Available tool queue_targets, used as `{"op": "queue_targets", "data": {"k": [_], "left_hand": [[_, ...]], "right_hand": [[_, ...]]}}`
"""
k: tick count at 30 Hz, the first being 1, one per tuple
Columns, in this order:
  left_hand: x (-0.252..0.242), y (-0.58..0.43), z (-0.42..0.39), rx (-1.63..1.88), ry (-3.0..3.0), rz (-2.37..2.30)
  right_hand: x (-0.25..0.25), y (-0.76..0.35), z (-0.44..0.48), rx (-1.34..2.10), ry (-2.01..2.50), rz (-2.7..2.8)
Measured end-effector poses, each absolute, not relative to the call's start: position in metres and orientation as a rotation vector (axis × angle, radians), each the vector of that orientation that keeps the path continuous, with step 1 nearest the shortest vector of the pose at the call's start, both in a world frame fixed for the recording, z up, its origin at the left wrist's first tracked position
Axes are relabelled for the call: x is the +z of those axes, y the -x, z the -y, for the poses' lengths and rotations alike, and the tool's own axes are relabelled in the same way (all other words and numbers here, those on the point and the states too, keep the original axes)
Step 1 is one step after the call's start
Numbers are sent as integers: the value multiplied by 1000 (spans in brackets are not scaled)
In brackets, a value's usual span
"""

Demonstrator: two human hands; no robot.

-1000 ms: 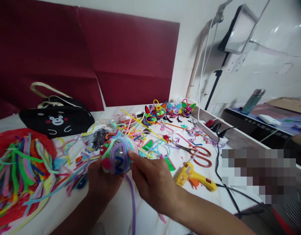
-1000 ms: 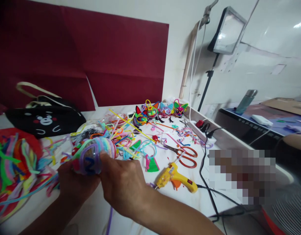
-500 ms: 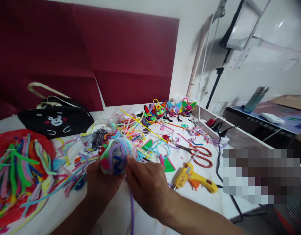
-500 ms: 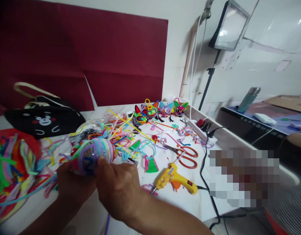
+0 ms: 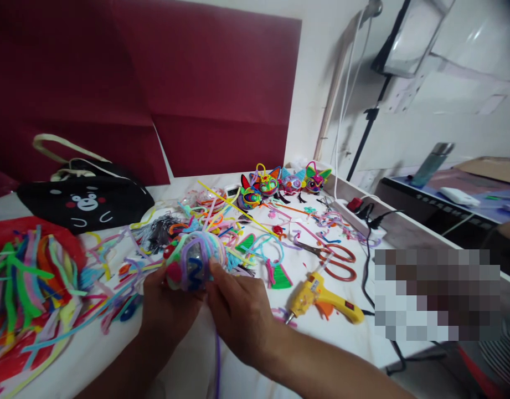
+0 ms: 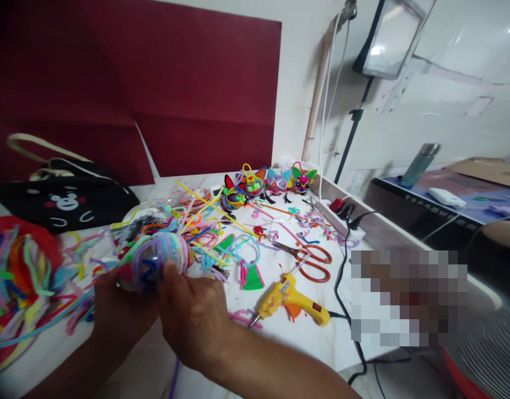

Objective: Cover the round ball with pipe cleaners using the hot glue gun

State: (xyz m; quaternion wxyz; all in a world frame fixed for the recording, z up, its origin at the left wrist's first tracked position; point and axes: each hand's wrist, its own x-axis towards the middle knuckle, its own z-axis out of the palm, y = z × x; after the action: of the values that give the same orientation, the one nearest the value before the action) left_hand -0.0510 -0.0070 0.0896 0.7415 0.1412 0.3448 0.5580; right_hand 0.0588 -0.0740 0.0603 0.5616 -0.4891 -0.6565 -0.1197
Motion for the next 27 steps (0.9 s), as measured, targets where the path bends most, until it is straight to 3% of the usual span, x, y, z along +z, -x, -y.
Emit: {"op": "queue_targets", "data": {"k": [27], "left_hand": [[87,46,4,1230,-345,-778]], "right_hand": [[39,-57,65,-153,1222,1504]]}}
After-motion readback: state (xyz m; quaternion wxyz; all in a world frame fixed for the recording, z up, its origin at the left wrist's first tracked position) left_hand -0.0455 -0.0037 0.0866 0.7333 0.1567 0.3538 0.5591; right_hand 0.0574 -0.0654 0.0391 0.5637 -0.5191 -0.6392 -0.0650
